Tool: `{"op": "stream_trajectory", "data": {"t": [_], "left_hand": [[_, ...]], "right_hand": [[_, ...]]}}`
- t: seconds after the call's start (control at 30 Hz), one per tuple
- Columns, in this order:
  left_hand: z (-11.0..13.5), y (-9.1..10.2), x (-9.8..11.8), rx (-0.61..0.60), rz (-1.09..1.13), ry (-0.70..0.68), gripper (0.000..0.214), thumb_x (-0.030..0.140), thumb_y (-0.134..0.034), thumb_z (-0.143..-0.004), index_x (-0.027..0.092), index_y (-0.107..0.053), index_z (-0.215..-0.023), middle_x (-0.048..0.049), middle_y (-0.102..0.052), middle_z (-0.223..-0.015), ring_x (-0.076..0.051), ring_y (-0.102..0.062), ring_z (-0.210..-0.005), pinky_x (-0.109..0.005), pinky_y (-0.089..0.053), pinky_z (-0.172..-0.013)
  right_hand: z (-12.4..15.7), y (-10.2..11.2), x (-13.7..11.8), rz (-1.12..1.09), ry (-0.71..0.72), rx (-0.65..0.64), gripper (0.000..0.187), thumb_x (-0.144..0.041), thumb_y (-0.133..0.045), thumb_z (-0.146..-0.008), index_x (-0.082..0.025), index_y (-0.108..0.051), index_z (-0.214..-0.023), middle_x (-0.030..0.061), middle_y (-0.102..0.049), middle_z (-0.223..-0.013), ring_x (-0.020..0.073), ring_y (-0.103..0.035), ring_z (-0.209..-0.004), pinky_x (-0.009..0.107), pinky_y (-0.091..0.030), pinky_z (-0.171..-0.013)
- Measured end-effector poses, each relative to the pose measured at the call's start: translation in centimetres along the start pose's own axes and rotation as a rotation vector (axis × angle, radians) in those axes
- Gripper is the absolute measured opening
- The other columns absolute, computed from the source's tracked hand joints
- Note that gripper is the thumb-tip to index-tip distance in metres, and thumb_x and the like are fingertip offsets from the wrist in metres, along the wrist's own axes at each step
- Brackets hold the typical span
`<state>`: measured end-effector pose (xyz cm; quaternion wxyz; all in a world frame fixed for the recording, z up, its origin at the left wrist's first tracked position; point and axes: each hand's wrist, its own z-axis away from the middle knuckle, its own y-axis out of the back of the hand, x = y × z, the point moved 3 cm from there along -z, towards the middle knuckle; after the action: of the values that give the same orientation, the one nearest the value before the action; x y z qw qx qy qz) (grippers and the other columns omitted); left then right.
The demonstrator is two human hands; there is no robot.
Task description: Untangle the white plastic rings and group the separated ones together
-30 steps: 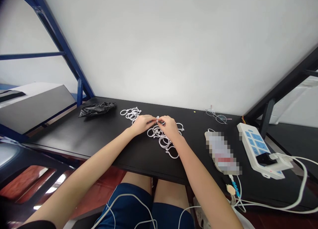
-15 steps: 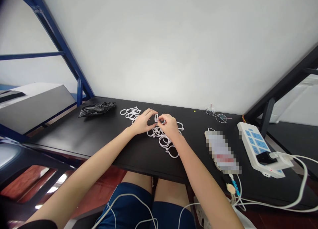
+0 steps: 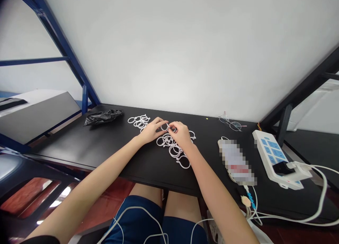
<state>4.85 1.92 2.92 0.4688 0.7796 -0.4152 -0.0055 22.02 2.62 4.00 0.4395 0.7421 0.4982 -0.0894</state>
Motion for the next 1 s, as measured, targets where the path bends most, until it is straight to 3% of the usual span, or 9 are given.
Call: {"op": "stream_trajectory", "data": {"t": [0.27, 0.43, 0.63, 0.77, 1.0], "left_hand": [[0.1, -0.2, 0.4, 0.009, -0.076, -0.017, 0.044, 0.03, -0.054, -0.09, 0.022, -0.049, -0.133, -0.0084, -0.056, -0.115, -0.016, -0.062, -0.087, -0.03, -0.055, -0.076], [0.0, 0.0, 0.6, 0.046, -0.047, -0.036, 0.044, 0.027, -0.057, -0.088, 0.023, -0.051, -0.131, -0.008, -0.059, -0.118, -0.018, -0.062, -0.098, -0.03, -0.055, -0.081], [-0.1, 0.4, 0.9, 0.089, 0.005, -0.035, 0.039, 0.029, -0.064, -0.085, 0.02, -0.056, -0.122, -0.0064, -0.063, -0.112, -0.014, -0.062, -0.082, -0.028, -0.055, -0.074], [-0.1, 0.4, 1.4, 0.085, -0.002, -0.055, 0.037, 0.031, -0.063, -0.085, 0.02, -0.056, -0.119, -0.0062, -0.063, -0.109, -0.014, -0.061, -0.082, -0.026, -0.054, -0.069], [-0.1, 0.5, 1.8, 0.084, -0.005, -0.085, 0.036, 0.035, -0.061, -0.087, 0.019, -0.056, -0.118, -0.0074, -0.063, -0.107, -0.017, -0.062, -0.09, -0.027, -0.055, -0.071]], "right_hand": [[0.0, -0.1, 0.4, 0.047, -0.023, -0.023, 0.008, -0.021, -0.063, -0.078, -0.021, -0.068, -0.085, 0.0039, -0.067, -0.081, 0.0184, -0.063, -0.075, 0.028, -0.051, -0.059], [0.1, -0.1, 0.5, 0.069, -0.013, -0.021, 0.007, -0.019, -0.061, -0.079, -0.021, -0.067, -0.081, 0.0037, -0.066, -0.078, 0.0178, -0.062, -0.072, 0.028, -0.05, -0.06], [0.0, 0.0, 1.1, 0.088, -0.04, 0.002, 0.007, -0.017, -0.061, -0.078, -0.021, -0.066, -0.08, 0.0027, -0.067, -0.078, 0.0177, -0.062, -0.073, 0.028, -0.049, -0.062], [0.0, -0.1, 1.2, 0.112, -0.069, -0.015, 0.01, -0.014, -0.062, -0.076, -0.021, -0.067, -0.081, 0.0026, -0.069, -0.08, 0.0181, -0.063, -0.073, 0.029, -0.049, -0.063], [0.0, -0.2, 1.0, 0.142, -0.03, -0.058, 0.013, -0.013, -0.063, -0.076, -0.022, -0.069, -0.083, 0.0044, -0.071, -0.083, 0.0221, -0.064, -0.08, 0.036, -0.049, -0.076]]}}
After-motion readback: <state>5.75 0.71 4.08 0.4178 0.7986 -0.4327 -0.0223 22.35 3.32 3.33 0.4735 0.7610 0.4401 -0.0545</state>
